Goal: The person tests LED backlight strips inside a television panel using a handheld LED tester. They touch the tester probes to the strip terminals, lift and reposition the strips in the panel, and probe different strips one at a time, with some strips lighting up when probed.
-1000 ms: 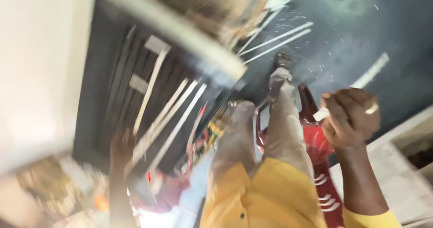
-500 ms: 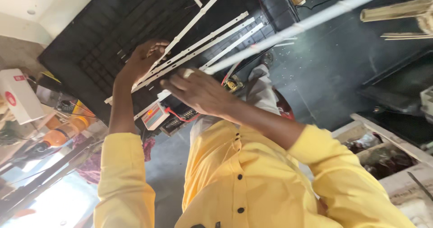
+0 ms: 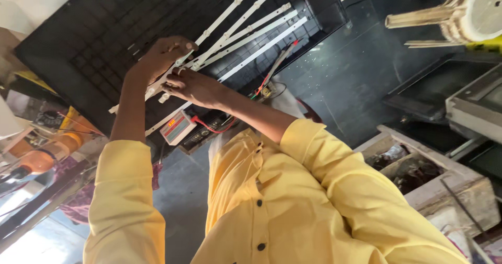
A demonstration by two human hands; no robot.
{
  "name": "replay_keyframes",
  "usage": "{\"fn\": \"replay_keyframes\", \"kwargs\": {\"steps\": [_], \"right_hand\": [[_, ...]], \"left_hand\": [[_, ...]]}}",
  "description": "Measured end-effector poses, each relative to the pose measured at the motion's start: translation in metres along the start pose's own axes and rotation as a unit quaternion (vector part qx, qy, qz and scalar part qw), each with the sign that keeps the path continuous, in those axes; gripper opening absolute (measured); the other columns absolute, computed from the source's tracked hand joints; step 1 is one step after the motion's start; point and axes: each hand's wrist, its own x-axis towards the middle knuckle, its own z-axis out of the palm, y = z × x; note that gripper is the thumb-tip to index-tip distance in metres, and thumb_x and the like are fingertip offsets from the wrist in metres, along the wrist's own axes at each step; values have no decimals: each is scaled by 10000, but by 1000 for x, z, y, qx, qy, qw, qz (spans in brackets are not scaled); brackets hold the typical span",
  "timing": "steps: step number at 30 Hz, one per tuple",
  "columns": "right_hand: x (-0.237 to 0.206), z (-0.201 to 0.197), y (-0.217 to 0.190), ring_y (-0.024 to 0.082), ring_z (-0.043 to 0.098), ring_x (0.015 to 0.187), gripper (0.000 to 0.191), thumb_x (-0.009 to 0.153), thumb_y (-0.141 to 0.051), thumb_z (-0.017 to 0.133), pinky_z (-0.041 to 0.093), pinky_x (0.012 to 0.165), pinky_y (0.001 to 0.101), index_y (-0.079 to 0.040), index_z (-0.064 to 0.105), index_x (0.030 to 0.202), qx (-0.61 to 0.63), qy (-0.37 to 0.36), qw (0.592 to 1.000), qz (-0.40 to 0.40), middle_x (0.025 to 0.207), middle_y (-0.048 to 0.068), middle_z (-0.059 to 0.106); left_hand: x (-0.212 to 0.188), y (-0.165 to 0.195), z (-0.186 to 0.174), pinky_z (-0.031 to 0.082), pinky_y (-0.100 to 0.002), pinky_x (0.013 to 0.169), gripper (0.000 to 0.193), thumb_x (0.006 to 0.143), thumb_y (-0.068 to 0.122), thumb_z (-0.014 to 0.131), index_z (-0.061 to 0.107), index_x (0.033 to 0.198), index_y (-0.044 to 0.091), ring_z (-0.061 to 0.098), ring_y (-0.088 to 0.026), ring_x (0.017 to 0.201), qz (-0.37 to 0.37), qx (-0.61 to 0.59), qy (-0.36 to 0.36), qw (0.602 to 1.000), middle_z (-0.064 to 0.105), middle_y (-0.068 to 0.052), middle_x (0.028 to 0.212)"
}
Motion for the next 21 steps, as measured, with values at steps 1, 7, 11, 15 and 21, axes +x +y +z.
{"fn": "replay_keyframes", "kwargs": {"steps": [1, 7, 11, 15, 21], "right_hand": [[2, -5, 4, 298, 534, 1301, 488, 968, -151, 552, 413, 1123, 434, -118, 573, 1455, -6, 8, 1000, -13, 1408, 99, 526], [-45, -61, 56, 255, 646, 1082, 319, 958, -101, 673, 520, 934, 398, -102, 664, 1276, 171, 182, 955, 157, 1187, 71, 670], [-100, -90, 149, 97, 519, 615, 43, 1039, -28, 660, 408, 516, 270, -40, 689, 1068, 539, 358, 648, 402, 897, 50, 679], [-150, -94, 249, 106, 628, 577, 47, 956, -40, 708, 485, 456, 271, -36, 678, 992, 530, 385, 540, 528, 826, 74, 734], [-171, -66, 319, 156, 662, 588, 117, 953, -89, 759, 468, 477, 271, -5, 689, 996, 648, 316, 472, 507, 864, 130, 793]], "left_hand": [[4, -2, 1, 490, -309, 849, 276, 1043, 298, 611, 687, 1200, 85, 579, -116, 994, -24, -16, 12, 1000, 681, 5, 1073], [24, -9, 4, 521, -306, 901, 229, 1049, 199, 633, 687, 1201, 36, 628, -126, 1014, -7, -37, 25, 999, 695, -30, 1075], [36, -4, 3, 515, -318, 967, 222, 1032, 135, 657, 670, 1223, 24, 643, -133, 1078, 9, -25, 31, 999, 700, -30, 1132], [55, 3, 6, 526, -313, 896, 289, 960, 71, 683, 650, 1244, 22, 651, -136, 1040, -49, -23, 48, 997, 692, -40, 1127], [77, 15, 10, 548, -283, 865, 283, 992, -30, 643, 639, 1273, -2, 684, -128, 996, -15, -59, 54, 997, 695, -52, 1085]]}}
